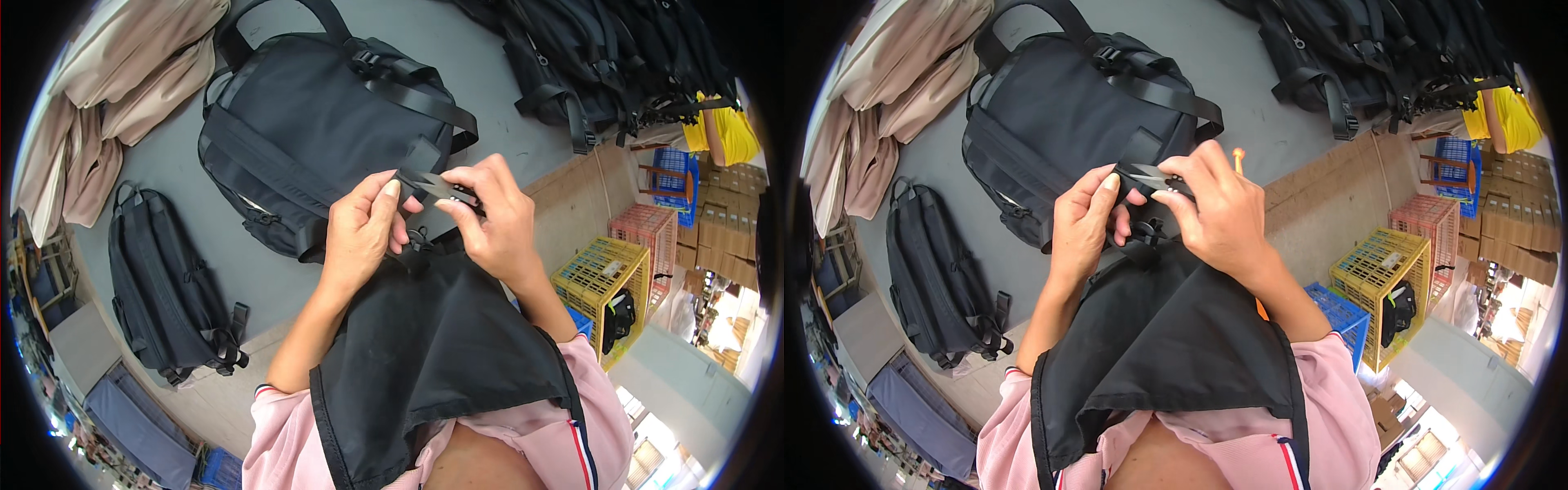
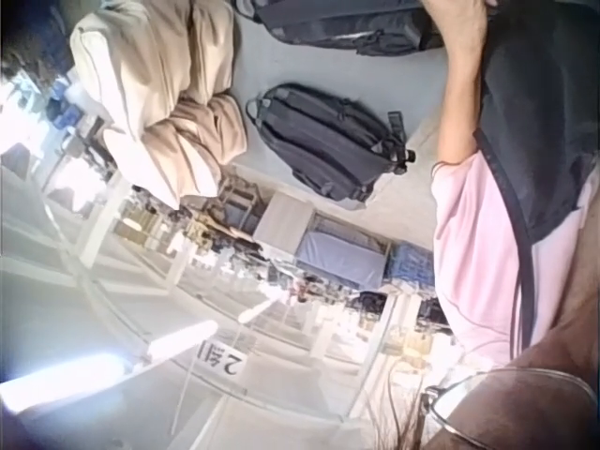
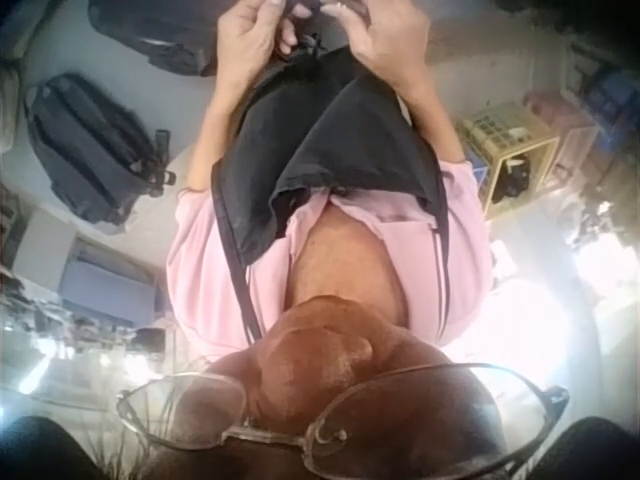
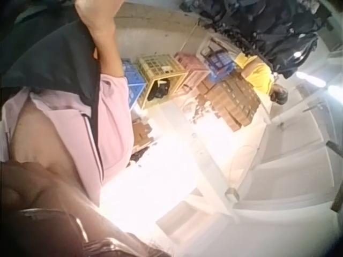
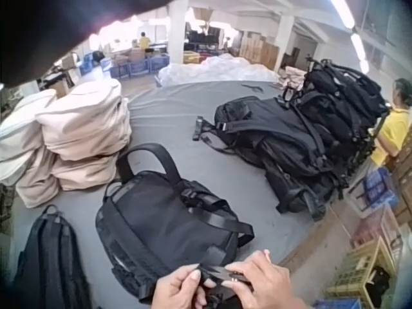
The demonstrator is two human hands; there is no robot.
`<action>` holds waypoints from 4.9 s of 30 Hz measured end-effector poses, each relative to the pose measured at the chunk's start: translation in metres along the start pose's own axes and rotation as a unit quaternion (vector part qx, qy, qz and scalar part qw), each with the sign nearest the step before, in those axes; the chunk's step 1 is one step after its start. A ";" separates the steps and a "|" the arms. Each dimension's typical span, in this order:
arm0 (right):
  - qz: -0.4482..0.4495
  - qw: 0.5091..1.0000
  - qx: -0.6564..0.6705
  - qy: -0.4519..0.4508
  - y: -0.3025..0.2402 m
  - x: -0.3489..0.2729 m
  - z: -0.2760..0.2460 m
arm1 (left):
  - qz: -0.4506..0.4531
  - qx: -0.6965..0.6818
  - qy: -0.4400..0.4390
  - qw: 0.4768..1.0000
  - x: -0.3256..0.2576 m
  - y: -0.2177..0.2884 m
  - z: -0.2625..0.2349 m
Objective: Checking and adjusting the straps and buckles on black backpacks during assembly or quality control.
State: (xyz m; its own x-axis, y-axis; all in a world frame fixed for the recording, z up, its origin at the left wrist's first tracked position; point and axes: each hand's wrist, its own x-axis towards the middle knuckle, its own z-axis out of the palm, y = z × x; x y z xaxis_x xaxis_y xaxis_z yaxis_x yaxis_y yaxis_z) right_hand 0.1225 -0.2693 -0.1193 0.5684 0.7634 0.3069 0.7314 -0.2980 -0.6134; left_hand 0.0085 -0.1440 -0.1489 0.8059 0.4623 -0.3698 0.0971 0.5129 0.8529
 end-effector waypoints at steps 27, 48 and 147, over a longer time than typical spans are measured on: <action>-0.056 0.998 -0.026 -0.014 0.003 0.013 0.007 | -0.052 0.031 -0.011 0.998 0.004 0.004 -0.007; 0.015 0.951 0.097 -0.292 -0.035 0.169 0.158 | 0.162 0.404 -0.244 0.866 -0.012 -0.056 -0.062; -0.408 0.891 -0.122 -0.158 -0.066 0.282 0.189 | 0.297 0.411 0.503 0.700 0.147 0.062 -0.158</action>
State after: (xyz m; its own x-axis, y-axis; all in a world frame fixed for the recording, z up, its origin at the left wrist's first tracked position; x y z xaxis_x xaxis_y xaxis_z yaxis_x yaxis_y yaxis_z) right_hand 0.1627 0.0737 -0.1298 -0.2961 0.8948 0.3342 0.9348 0.3433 -0.0909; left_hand 0.0413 0.0696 -0.2090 0.0672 0.9046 0.4209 0.5551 -0.3844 0.7376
